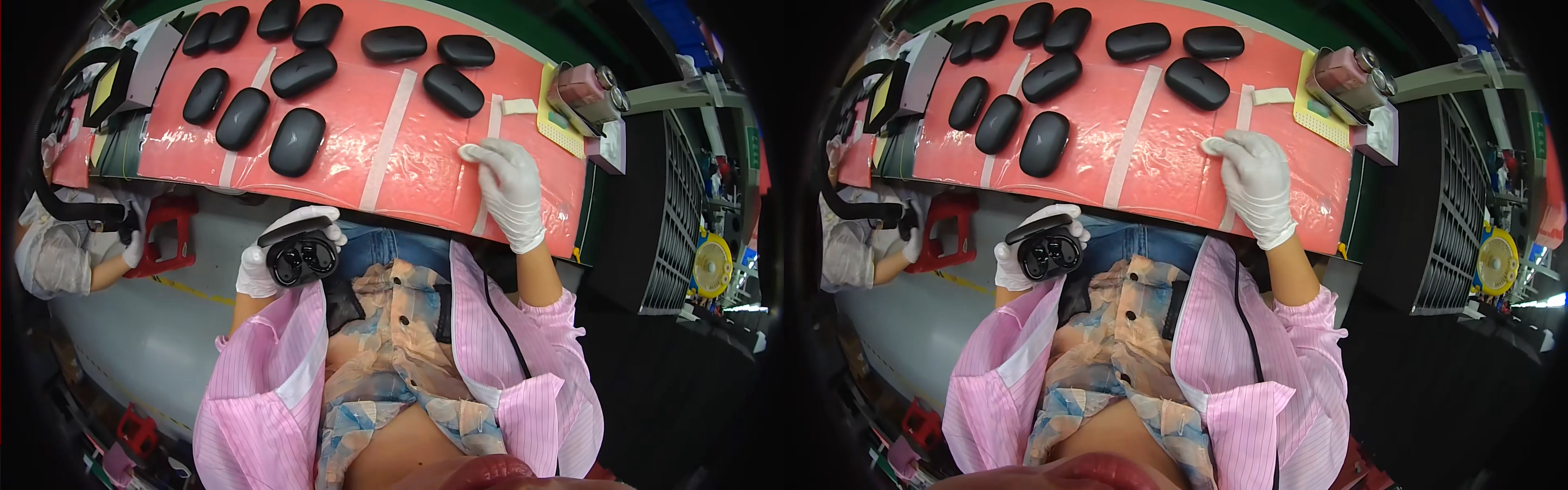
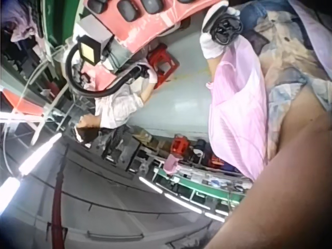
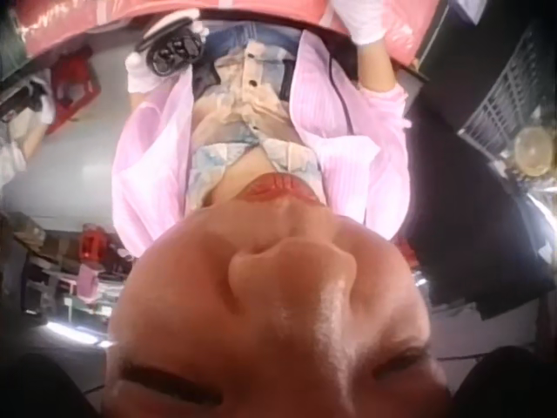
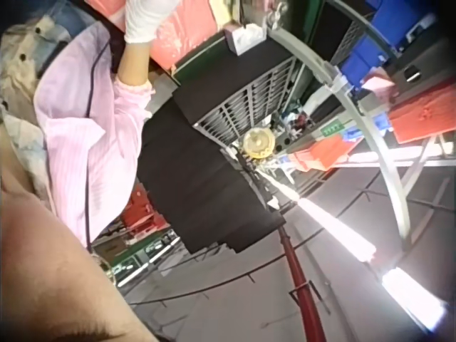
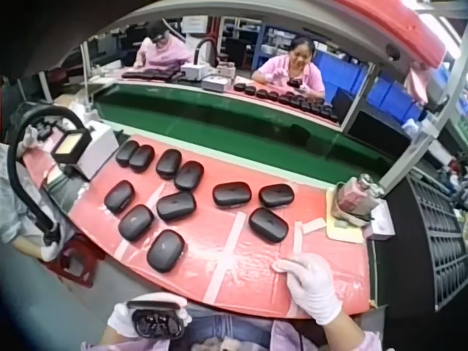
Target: Inspecting and assembling wireless headphone charging cases on a factory production line.
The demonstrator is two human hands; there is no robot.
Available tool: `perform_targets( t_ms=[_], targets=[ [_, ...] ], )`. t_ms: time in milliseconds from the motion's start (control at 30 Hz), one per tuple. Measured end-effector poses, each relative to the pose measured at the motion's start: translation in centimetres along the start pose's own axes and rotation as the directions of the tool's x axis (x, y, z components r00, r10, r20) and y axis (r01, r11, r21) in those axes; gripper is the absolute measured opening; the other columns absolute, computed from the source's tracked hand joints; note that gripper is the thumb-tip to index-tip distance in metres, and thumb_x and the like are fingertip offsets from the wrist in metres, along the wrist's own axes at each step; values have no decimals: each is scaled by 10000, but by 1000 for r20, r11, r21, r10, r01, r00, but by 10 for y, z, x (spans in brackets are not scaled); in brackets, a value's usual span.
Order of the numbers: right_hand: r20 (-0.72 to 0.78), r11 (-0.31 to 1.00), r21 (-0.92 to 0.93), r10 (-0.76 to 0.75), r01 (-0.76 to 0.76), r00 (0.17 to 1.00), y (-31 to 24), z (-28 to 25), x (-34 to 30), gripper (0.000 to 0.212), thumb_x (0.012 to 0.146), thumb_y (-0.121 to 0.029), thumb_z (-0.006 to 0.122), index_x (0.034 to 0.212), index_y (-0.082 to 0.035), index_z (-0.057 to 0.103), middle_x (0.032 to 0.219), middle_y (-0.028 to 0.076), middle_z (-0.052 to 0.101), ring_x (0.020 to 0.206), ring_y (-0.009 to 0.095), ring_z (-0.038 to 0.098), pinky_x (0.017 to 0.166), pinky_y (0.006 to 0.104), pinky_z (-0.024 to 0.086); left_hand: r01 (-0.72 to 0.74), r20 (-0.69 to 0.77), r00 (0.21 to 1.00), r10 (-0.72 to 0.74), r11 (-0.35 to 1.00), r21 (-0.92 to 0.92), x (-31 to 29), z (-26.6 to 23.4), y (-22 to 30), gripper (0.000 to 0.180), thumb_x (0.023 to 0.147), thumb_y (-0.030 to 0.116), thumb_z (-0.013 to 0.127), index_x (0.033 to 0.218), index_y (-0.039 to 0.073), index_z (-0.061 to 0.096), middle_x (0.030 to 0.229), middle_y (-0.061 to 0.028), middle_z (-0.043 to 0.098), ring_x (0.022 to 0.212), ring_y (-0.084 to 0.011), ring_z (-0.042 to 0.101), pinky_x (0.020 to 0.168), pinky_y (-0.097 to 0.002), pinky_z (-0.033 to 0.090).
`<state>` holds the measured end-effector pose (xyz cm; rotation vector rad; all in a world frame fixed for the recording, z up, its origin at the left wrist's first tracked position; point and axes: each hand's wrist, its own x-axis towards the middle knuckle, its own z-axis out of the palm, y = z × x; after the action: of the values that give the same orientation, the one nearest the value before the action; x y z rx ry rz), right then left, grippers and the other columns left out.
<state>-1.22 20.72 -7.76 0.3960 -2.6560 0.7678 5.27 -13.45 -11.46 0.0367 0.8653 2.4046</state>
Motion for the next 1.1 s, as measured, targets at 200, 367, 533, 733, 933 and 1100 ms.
perform_targets(
  t_ms=[200,367,533,733,933,1100],
  targets=[
    [-3,967,244,73,-70,997,-15,12,7,289,789,24,589,1059,-52,655,1164,175,612,1070,341,587,924,391,465,-24,19,999,29,974,-223,-39,-76,3,1145,709,716,664,1388,-133,305,1171,-270,586,1112,-385,593,993,-452,487],
    [155,956,-165,-217,242,964,-14,15,0,259,786,-3,638,1030,-78,678,979,94,636,882,309,581,849,397,456,-287,-360,923,134,864,-414,-56,-150,9,883,784,714,575,1294,-3,495,1187,-210,555,1123,-372,532,988,-506,432],
    [121,985,-147,-68,85,990,-10,19,-24,238,814,43,639,1026,-54,690,919,105,640,875,259,586,810,357,465,-802,-895,406,183,541,-254,-60,-236,115,723,810,627,605,1258,68,511,1268,-196,521,1219,-395,445,1059,-542,358],
    [70,957,-166,-231,240,970,-15,18,-15,336,744,19,660,1066,-74,665,866,88,605,803,276,563,740,395,455,-516,-763,-173,623,602,609,-81,-311,193,430,887,384,621,1122,24,592,1130,-167,611,1086,-320,559,954,-486,442],
    [50,985,-106,-130,135,990,-6,17,-13,288,731,-7,658,1003,-101,678,832,71,587,786,274,563,721,399,441,-427,-839,213,501,820,382,-118,-309,139,568,853,520,634,1227,99,562,1157,-39,600,1085,-242,554,899,-359,465],
    [-254,979,-204,-67,14,965,35,-73,48,185,812,18,631,975,-48,691,889,85,664,765,212,613,706,310,482,-306,-650,739,177,948,-90,-140,-287,104,786,819,652,590,1213,-24,518,1117,-167,580,1040,-290,564,905,-437,476]
  ],
)
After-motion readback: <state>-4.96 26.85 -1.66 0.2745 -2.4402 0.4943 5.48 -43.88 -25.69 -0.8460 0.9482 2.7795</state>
